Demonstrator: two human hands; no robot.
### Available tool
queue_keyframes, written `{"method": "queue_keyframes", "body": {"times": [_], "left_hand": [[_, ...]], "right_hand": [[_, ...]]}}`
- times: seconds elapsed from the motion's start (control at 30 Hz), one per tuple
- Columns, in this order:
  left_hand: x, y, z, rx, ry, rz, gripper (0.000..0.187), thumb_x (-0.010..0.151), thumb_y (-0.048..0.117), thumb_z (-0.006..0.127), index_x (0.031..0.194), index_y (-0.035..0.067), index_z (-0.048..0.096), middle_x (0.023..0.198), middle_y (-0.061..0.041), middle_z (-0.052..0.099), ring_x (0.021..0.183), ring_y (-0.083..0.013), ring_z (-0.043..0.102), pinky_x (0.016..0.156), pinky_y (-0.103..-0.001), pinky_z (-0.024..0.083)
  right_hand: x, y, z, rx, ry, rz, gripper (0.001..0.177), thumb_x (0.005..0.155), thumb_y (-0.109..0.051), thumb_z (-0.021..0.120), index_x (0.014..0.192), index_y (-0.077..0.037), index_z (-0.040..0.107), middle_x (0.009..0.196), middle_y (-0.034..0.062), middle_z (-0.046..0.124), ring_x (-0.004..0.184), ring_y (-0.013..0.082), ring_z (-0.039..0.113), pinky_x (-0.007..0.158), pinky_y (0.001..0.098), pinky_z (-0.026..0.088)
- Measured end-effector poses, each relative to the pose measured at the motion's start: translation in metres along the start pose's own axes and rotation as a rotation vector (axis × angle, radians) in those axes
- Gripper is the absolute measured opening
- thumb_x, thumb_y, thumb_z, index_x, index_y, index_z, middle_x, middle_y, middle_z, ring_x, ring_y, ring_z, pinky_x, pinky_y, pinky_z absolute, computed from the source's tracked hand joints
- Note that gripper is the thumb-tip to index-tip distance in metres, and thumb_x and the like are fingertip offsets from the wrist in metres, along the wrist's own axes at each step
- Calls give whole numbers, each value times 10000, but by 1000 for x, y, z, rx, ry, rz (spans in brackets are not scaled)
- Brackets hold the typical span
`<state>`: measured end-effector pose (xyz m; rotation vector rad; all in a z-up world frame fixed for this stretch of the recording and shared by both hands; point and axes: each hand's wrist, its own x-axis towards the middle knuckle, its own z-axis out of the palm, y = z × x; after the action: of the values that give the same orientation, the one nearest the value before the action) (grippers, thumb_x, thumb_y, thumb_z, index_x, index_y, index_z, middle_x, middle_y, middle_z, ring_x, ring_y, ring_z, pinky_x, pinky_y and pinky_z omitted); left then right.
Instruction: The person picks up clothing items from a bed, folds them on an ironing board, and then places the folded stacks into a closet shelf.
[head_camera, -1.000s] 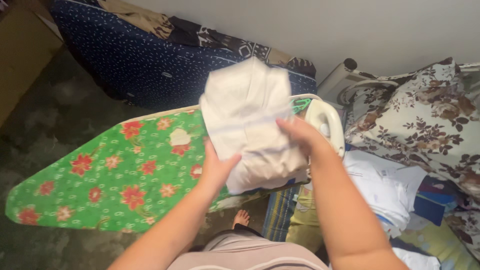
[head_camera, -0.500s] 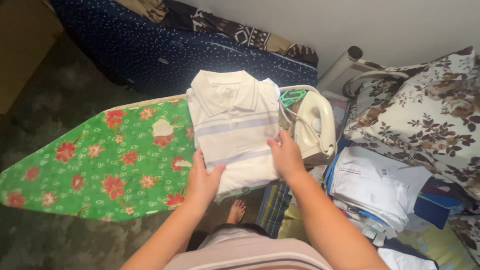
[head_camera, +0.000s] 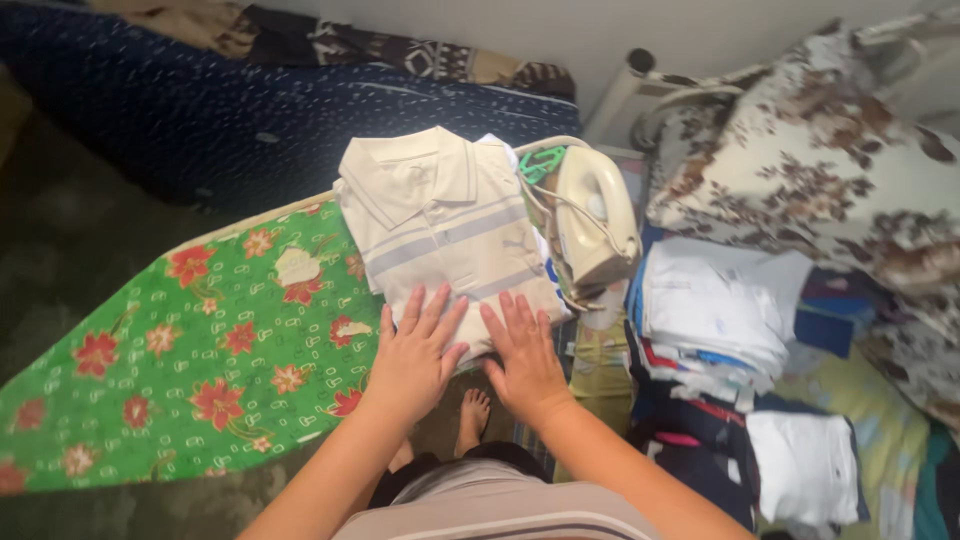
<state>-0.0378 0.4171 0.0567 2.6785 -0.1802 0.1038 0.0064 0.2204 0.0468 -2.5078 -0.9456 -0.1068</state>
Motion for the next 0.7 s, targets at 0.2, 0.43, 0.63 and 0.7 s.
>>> {"method": "queue_keyframes", "body": {"times": [0.2,0.43,0.63,0.7], "left_hand": [[-7,4,-4,53,29,67,590,976,355,568,1521,180,424,1595,-101,369,1496,-391,262,1171,-673,185],[-1,66,7,-237,13,405,654,910,201,647,1525,139,432,1601,-143,379,1487,-406,312,1178,-613,244],[32,130,46,-369,-248,570,676,911,169,648,1535,96,397,1608,-174,356,1499,-413,287,1179,-566,259],[44,150,64,-370,-288,585,659,936,178,639,1539,87,389,1608,-177,351,1501,-411,280,1182,-555,258]], "right_hand": [[-20,-13,-3,39,0,143,781,833,-160,709,1541,-140,380,1610,218,328,1492,436,262,1199,586,152],[-73,0,-19,95,396,331,700,882,1,570,1559,-75,407,1619,195,422,1541,422,345,1267,506,260],[-129,69,-22,160,539,646,600,911,-59,645,1481,-29,458,1423,228,566,1316,392,541,1068,449,451],[-149,109,-8,152,550,747,567,908,-73,675,1447,-33,503,1323,214,643,1211,379,619,990,443,504]]}}
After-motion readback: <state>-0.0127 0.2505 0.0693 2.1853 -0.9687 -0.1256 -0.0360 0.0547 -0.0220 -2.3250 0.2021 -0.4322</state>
